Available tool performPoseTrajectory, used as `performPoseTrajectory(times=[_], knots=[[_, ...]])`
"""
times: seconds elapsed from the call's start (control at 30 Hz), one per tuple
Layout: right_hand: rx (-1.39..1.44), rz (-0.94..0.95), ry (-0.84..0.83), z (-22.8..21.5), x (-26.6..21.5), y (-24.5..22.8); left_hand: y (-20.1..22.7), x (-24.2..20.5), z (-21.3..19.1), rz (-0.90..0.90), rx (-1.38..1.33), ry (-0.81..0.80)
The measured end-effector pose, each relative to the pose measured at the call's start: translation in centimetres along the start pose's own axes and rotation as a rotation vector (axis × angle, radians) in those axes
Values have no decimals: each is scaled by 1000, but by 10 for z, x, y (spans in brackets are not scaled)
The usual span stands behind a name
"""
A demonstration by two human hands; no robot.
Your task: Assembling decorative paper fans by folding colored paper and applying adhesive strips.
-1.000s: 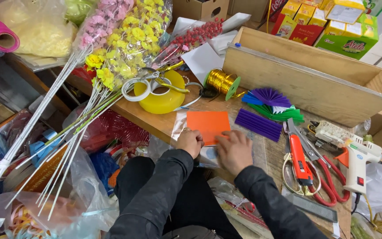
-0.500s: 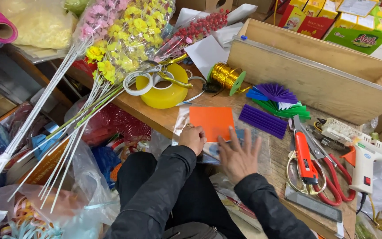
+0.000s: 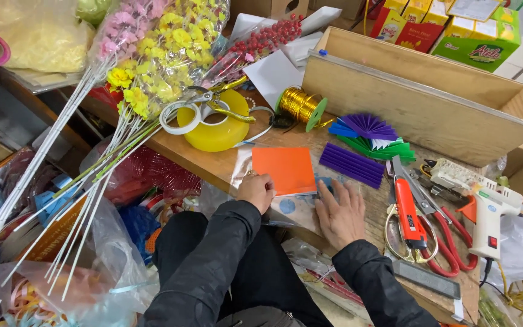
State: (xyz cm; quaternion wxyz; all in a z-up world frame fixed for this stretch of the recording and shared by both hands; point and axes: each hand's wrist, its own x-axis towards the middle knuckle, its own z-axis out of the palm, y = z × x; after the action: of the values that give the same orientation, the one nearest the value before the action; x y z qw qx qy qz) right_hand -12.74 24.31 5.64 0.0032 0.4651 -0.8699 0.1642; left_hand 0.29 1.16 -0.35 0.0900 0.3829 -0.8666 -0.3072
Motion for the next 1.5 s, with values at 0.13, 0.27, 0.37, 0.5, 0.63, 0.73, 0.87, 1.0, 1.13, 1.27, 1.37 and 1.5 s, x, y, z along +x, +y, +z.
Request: performPoseTrajectory(times=[0.13,0.27,0.37,0.5,0.63,0.73,0.87,1.0,1.13,1.27,1.37,1.5], knots=[[15,5,-6,21,26,18,2,-2,-5,17,-5,14],[107,84,-6,31,55,30,0,-2,-4,17,-9,13],[179,78,-14,14,58,20,1,-1,-3,17,-3,12],[254,41,-39,17,59,25,0,-2,-3,8,-4,3],[290,-2,-18,11,53,19,-1,3,-3,27,72,-37],[274,-54,12,8,49,13,21,-10,-23,80,184,-105],[273,-72,20,8,49,15,65,-18,-44,135,270,-175],[272,-71,25,15,50,19,84,-6,-28,180,143,-146],[263,-79,8,18,51,23,74,16,-4,116,214,-194],[261,-86,-7,17,52,19,69,16,6,103,253,-152],[252,-97,-9,18,51,21,69,17,9,97,257,-152],[264,-90,-5,17,50,19,77,9,-4,95,232,-171]])
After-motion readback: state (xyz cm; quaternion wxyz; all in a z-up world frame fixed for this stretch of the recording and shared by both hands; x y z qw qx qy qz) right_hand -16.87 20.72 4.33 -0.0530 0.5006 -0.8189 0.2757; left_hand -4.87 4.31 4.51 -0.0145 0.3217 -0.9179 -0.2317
